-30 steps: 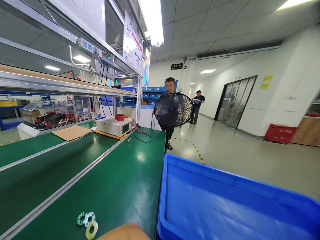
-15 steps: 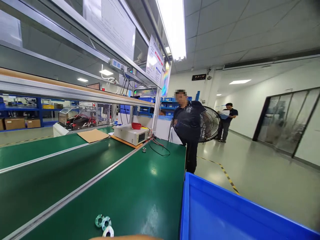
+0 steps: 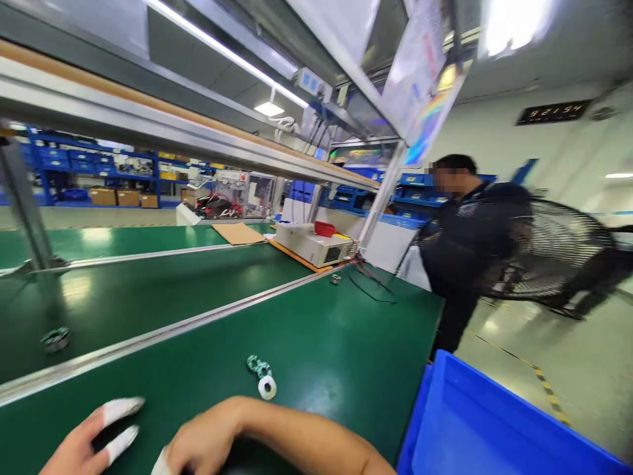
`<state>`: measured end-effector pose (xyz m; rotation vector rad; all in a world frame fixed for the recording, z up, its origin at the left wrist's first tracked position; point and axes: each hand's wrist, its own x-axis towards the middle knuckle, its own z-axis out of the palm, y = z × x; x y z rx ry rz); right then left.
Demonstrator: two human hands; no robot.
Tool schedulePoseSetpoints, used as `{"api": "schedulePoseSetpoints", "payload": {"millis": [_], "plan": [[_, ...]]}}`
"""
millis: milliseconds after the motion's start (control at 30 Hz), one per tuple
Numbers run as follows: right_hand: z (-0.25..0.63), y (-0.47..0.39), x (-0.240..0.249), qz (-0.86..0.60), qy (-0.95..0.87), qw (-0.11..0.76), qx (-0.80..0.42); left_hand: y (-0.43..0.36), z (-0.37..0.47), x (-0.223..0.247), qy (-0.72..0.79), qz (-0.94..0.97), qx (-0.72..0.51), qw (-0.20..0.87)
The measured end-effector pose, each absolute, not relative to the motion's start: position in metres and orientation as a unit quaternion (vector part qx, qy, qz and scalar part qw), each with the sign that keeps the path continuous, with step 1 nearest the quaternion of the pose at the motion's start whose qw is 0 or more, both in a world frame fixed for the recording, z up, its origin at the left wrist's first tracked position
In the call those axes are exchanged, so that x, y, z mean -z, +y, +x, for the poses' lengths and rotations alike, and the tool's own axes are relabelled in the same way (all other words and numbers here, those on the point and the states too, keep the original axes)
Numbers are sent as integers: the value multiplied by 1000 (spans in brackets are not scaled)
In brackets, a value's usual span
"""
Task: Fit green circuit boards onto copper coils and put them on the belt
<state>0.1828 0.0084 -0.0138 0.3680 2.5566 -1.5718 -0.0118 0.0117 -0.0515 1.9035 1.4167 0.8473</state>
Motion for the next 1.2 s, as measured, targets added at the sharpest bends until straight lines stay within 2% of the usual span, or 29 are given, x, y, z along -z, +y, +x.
{"api": "schedulePoseSetpoints", "payload": {"millis": [33, 67, 167, 333, 433, 500, 667, 767, 867, 1067, 1133, 1200], "plan": [[185, 12, 12, 112, 845, 59, 519, 6, -25, 48, 522, 724, -298, 338], [188, 15, 10, 131, 858, 24, 496, 0, -34, 44, 502, 730, -278, 371], [194, 19, 5, 241, 882, -140, 380, -15, -32, 32, 462, 732, -257, 429], [188, 8, 14, 363, 803, -257, 396, -22, -11, 20, 442, 706, -287, 472], [181, -1, 18, 397, 794, -270, 373, -24, -9, 20, 450, 700, -302, 466], [179, -4, 15, 393, 821, -270, 316, -25, -10, 22, 459, 705, -311, 442], [183, -6, 3, 250, 921, -275, 113, -21, -12, 26, 451, 736, -302, 405], [185, -9, 3, 171, 956, -239, -4, -18, -16, 26, 439, 761, -283, 385], [182, -16, 5, 140, 970, -187, -72, -17, -18, 23, 431, 772, -282, 372], [173, -33, 4, 81, 990, -102, -58, -21, -17, 18, 440, 768, -274, 375], [175, -36, -1, 86, 987, -132, -37, -21, -18, 20, 439, 761, -275, 390], [179, -34, -7, 117, 969, -215, -16, -17, -19, 22, 423, 750, -282, 424]]}}
